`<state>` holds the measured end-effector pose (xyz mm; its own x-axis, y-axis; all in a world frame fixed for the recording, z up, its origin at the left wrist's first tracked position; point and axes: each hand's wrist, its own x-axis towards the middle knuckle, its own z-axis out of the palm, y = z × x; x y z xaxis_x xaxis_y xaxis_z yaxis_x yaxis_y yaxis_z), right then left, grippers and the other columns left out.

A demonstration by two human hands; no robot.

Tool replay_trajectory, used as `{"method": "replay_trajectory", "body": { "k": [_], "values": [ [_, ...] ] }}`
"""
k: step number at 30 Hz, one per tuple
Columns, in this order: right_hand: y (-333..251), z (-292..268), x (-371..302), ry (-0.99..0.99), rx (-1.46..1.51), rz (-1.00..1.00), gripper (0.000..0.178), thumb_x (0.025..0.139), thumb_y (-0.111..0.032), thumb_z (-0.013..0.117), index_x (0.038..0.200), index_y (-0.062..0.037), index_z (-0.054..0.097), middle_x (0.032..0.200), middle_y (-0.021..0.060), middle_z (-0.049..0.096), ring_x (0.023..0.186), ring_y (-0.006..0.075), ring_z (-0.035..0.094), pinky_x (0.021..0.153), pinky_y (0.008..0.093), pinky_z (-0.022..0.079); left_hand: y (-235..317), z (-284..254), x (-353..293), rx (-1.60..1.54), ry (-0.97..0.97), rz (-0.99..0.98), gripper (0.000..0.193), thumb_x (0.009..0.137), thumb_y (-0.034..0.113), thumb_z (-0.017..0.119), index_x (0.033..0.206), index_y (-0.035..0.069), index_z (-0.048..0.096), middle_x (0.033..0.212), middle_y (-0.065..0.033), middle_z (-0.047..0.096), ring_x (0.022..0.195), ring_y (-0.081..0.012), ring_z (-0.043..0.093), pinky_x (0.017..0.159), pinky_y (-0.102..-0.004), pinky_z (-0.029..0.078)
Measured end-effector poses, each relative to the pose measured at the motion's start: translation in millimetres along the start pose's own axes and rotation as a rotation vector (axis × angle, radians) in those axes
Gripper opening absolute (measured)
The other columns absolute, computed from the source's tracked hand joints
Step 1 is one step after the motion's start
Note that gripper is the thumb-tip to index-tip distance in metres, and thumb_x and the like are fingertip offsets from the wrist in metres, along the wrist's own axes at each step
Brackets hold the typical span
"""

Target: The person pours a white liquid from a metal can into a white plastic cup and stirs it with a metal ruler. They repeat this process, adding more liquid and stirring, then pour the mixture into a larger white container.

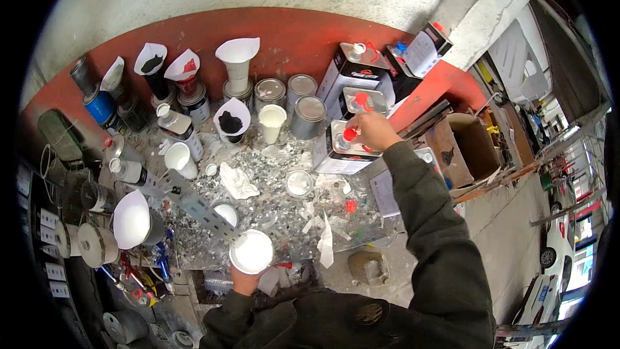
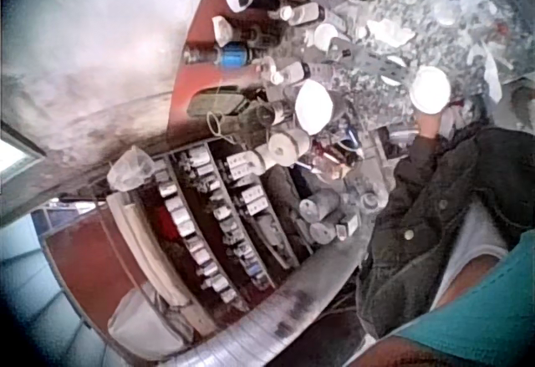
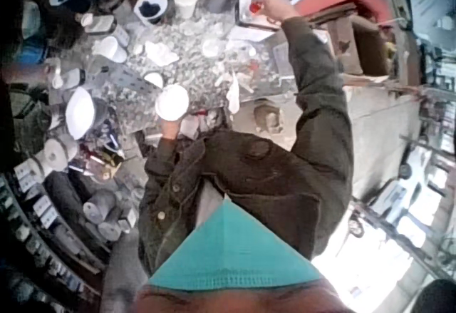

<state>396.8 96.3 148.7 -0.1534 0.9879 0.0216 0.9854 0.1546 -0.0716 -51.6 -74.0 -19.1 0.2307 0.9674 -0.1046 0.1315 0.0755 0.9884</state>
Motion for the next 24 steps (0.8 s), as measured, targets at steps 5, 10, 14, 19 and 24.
{"method": "replay_trajectory", "body": {
  "k": [5,10,14,19,24],
  "values": [
    [-5.3,-5.0,11.2,-0.086,-0.174,-0.167,0.035,0.066,-0.020,0.088,0.096,-0.0065,0.076,0.091,0.0106,0.073,0.088,0.0327,0.070,0.079,0.0423,0.055,0.0,5.6,6.5,-0.094,-0.019,0.012,0.078,0.069,0.013,0.094,0.135,0.001,0.053,0.121,-0.0106,0.068,0.111,-0.0214,0.065,0.096,-0.0374,0.054],
    [-8.2,-0.3,20.1,-0.148,0.040,0.212,0.030,0.074,-0.030,0.085,0.081,-0.0033,0.074,0.082,0.0159,0.073,0.085,0.0351,0.071,0.079,0.0454,0.055,31.4,11.6,14.6,-0.263,-0.061,-0.122,0.077,0.068,0.011,0.094,0.133,0.001,0.054,0.120,-0.0100,0.068,0.111,-0.0207,0.065,0.095,-0.0373,0.054],
    [-5.5,9.2,18.2,-0.063,-0.055,0.452,0.025,0.083,-0.028,0.078,0.086,-0.0029,0.074,0.083,0.0166,0.072,0.086,0.0372,0.070,0.079,0.0474,0.055,29.0,12.3,15.9,-0.258,-0.039,-0.082,0.077,0.068,0.013,0.095,0.132,0.001,0.054,0.121,-0.0103,0.068,0.111,-0.0213,0.065,0.095,-0.0379,0.054],
    [9.4,-16.7,4.5,0.006,-0.173,-0.338,0.039,0.080,-0.020,0.077,0.116,-0.0074,0.068,0.109,0.0103,0.070,0.098,0.0342,0.068,0.086,0.0463,0.054,5.9,12.1,13.9,-0.268,0.035,-0.043,0.079,0.067,0.015,0.096,0.132,0.000,0.053,0.122,-0.0110,0.068,0.112,-0.0223,0.065,0.096,-0.0391,0.053],
    [-3.1,-10.2,14.4,-0.225,-0.268,-0.096,0.029,0.082,-0.025,0.077,0.105,-0.0082,0.073,0.098,0.0127,0.072,0.090,0.0349,0.069,0.078,0.0473,0.053,8.7,8.0,15.3,-0.263,0.021,-0.024,0.083,0.067,0.013,0.095,0.135,0.000,0.049,0.124,-0.0123,0.066,0.114,-0.0240,0.065,0.099,-0.0398,0.052]
  ]
}}
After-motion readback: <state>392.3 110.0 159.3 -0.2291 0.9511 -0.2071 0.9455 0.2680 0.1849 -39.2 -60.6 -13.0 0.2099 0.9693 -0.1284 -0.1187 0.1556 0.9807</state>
